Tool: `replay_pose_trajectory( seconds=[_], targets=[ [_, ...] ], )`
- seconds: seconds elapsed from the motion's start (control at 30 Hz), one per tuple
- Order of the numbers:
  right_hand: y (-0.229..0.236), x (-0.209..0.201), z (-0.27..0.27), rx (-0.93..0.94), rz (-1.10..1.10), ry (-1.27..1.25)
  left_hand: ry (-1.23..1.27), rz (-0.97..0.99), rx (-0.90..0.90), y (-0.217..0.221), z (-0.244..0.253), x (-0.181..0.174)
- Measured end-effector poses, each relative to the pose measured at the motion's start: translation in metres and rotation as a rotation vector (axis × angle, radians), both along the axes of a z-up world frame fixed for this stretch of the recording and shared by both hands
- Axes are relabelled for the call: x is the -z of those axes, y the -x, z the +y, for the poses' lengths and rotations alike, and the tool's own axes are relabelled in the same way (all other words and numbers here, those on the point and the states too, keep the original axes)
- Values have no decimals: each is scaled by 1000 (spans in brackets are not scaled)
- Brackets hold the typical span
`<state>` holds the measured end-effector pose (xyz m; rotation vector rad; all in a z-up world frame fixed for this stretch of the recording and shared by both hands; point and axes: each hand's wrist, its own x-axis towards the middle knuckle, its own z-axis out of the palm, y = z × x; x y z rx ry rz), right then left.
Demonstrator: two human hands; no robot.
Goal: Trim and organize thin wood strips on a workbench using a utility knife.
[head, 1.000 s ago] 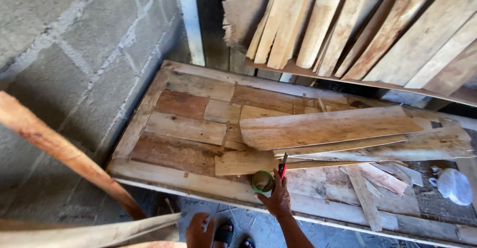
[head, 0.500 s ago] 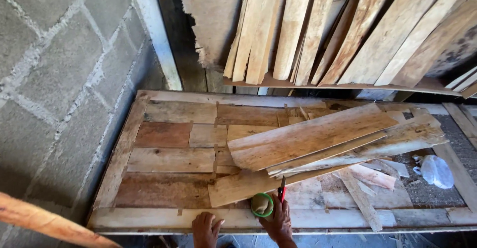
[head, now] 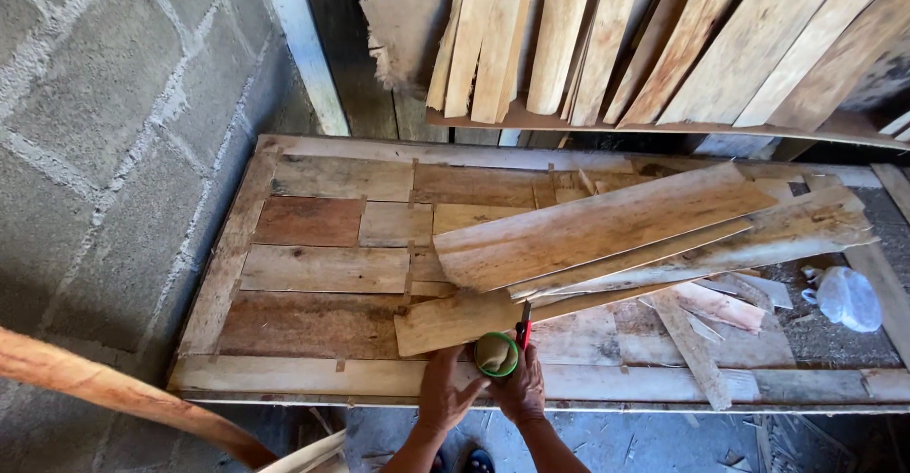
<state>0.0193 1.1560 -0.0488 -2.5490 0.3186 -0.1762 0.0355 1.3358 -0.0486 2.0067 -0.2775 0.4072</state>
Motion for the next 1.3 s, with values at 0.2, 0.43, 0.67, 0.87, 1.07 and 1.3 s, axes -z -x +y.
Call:
replay_pose_trajectory(
  seconds=[0.2,0.43,0.67,0.87,1.07,1.3],
  targets=[
    [-9,9,2,73,64,26,-120,64,266,-18,-6,-5],
    [-9,2,11,128,130,73,-253,120,224,-20,-13,5],
    [-11,15,6,134,149,77,-274,233,255,-25,-15,17],
    [-17,14,6,147,191,56,-252,245,301,-29,-14,20],
    [-21,-3,8,153,279,51,-311,331,342,-30,-12,11],
    [-15,29,-1,125,182,68,-293,307,322,-27,-13,20]
  ],
)
